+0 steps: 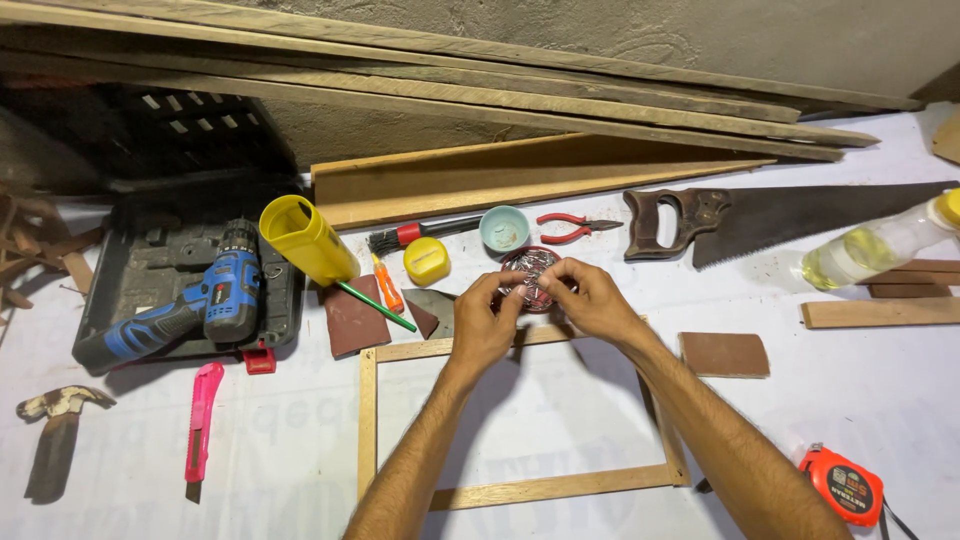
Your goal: The person assembles a rectangular wooden frame on a workbench. They position a thin wooden strip across the frame, measure the frame and strip with a tape measure, sand a small wood piece with sandpaper, pick nails from a tin, and hammer nails into the frame joints.
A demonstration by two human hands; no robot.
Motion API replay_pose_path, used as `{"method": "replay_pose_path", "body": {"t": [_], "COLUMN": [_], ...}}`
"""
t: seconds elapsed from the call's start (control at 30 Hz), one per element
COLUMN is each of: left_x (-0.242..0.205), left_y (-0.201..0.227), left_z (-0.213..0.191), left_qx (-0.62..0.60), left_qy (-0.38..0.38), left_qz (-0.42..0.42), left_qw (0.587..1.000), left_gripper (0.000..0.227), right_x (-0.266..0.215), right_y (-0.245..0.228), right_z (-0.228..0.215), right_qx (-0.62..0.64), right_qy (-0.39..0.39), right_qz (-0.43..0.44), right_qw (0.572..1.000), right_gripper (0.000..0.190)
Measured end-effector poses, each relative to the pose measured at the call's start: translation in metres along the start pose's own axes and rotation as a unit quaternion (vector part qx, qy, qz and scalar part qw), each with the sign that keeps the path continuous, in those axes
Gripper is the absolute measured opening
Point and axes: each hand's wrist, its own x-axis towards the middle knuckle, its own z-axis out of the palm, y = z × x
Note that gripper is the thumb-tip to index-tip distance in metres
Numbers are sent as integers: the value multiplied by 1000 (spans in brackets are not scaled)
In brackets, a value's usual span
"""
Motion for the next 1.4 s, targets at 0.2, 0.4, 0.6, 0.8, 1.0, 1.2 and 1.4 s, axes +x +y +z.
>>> {"method": "replay_pose_path", "body": {"t": [0.2,0.4,0.6,0.8,1.0,1.2,1.4], "left_x": [-17,-42,-78,-134,-176,-183,-162], "left_y": [20,10,29,50,76,119,140], "left_z": [-3,-17,-61,-112,-139,-90,15], "left_qx": [-126,-241,-413,-433,-400,-378,-325], "left_qy": [-71,-96,-128,-133,-144,-182,-240], "left_qz": [-44,-68,-103,-54,9,19,29], "left_qw": [988,963,896,890,905,907,914], "left_gripper": [19,13,10,9,9,12,13], "right_x": [-27,-57,-96,-162,-235,-301,-334], "right_y": [8,-8,-22,-43,-75,-90,-48], "right_z": [-2,9,34,67,68,21,-62], "right_qx": [230,128,186,206,157,87,81], "right_qy": [-128,-94,-43,-31,-32,-3,81], "right_qz": [-60,-154,-100,-85,-88,-112,-96], "right_qw": [963,975,977,974,983,990,989], "right_gripper": [26,25,39,43,43,39,32]}}
